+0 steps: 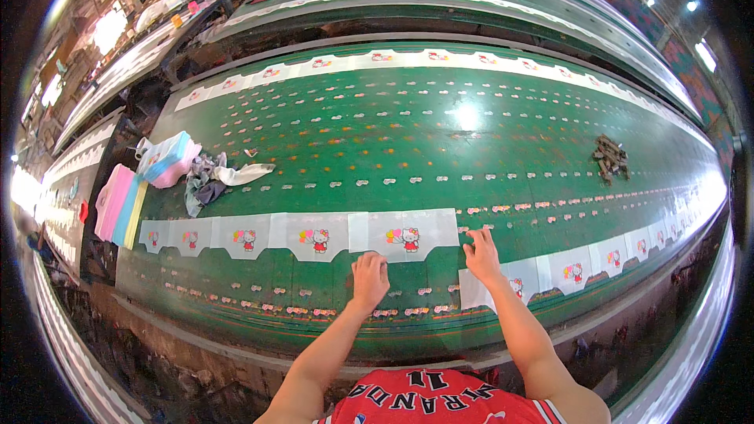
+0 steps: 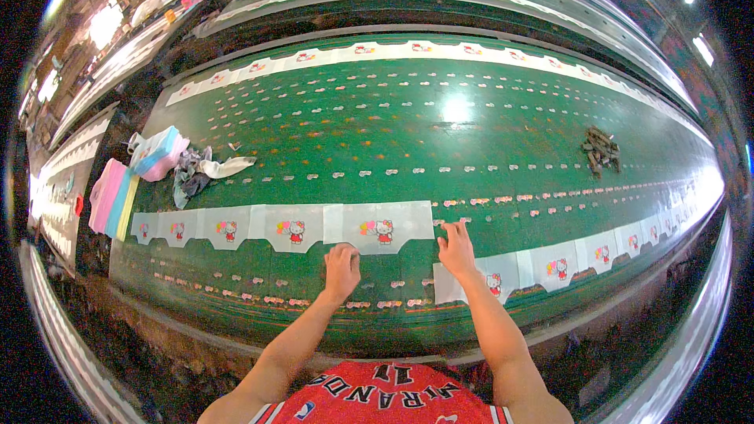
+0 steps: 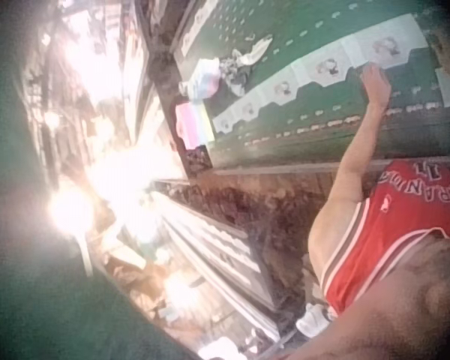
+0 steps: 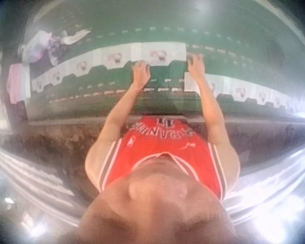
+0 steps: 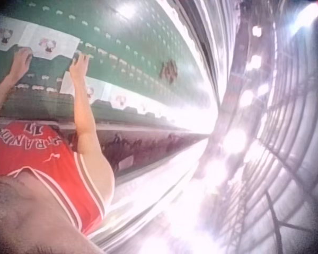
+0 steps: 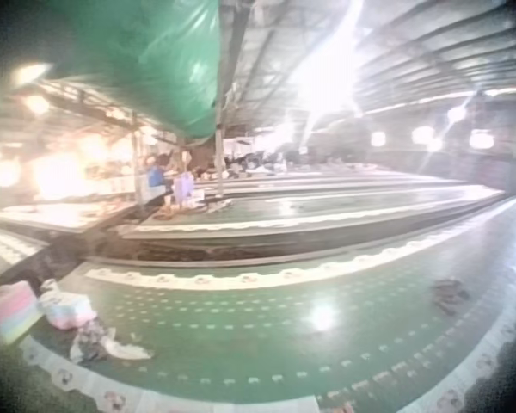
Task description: The person repeatedly picks up small printed cloths from a long green table, folds them by hand, and stacks them into a growing pile. The person also briefly handles a stack of folded cloths and places them on the table.
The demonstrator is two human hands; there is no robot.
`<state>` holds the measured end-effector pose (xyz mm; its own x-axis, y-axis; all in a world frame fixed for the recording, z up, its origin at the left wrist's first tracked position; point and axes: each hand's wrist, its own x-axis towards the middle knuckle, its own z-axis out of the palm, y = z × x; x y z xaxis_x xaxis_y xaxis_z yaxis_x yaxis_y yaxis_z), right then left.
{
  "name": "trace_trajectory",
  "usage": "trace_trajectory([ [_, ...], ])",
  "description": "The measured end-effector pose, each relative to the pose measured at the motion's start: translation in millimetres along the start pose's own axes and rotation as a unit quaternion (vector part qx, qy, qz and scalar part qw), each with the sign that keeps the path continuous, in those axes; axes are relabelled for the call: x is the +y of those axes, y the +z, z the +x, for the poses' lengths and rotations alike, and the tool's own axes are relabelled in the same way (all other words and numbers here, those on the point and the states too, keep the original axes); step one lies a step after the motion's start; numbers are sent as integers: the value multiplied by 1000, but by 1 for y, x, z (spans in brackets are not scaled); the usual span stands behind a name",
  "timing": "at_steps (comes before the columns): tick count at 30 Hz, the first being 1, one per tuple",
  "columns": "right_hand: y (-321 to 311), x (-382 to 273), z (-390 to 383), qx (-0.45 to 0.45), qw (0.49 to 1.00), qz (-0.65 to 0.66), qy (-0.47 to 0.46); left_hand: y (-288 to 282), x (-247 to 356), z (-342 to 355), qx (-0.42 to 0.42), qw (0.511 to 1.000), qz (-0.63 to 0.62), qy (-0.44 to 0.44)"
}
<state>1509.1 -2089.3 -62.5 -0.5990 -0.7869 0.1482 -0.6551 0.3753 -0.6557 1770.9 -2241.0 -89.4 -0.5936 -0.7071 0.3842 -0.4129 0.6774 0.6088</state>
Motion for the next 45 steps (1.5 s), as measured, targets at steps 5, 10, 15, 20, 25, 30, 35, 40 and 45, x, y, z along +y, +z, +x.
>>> trace_trajectory([
  [5, -28, 0, -47, 57, 996, -54, -41, 8, 32, -33, -25, 999, -44, 18],
  [10, -54, 10, -84, 81, 995, -66, -2, 22, 65, -51, -56, 995, -73, 36],
  [15, -82, 48, -99, 77, 995, -51, 28, 42, 99, -52, -81, 993, -73, 37],
  [20, -114, 93, -87, 68, 995, -77, -8, 78, 129, -48, -84, 995, -60, 11],
  [25, -139, 127, -69, -1, 999, -33, -14, 112, 159, -35, -57, 995, -3, -79],
  [30, -147, 135, -63, -48, 995, -26, -81, 121, 167, -39, -32, 997, 39, -50],
  [35, -154, 130, -54, -85, 994, 9, -70, 115, 176, -50, 26, 996, -78, -37],
  [40, -156, 148, -36, -75, 978, -28, -195, 110, 182, -46, 14, 993, -77, -84],
  [45, -154, 145, 4, -105, 991, 0, -87, 123, 160, 13, 88, 986, -73, -119],
])
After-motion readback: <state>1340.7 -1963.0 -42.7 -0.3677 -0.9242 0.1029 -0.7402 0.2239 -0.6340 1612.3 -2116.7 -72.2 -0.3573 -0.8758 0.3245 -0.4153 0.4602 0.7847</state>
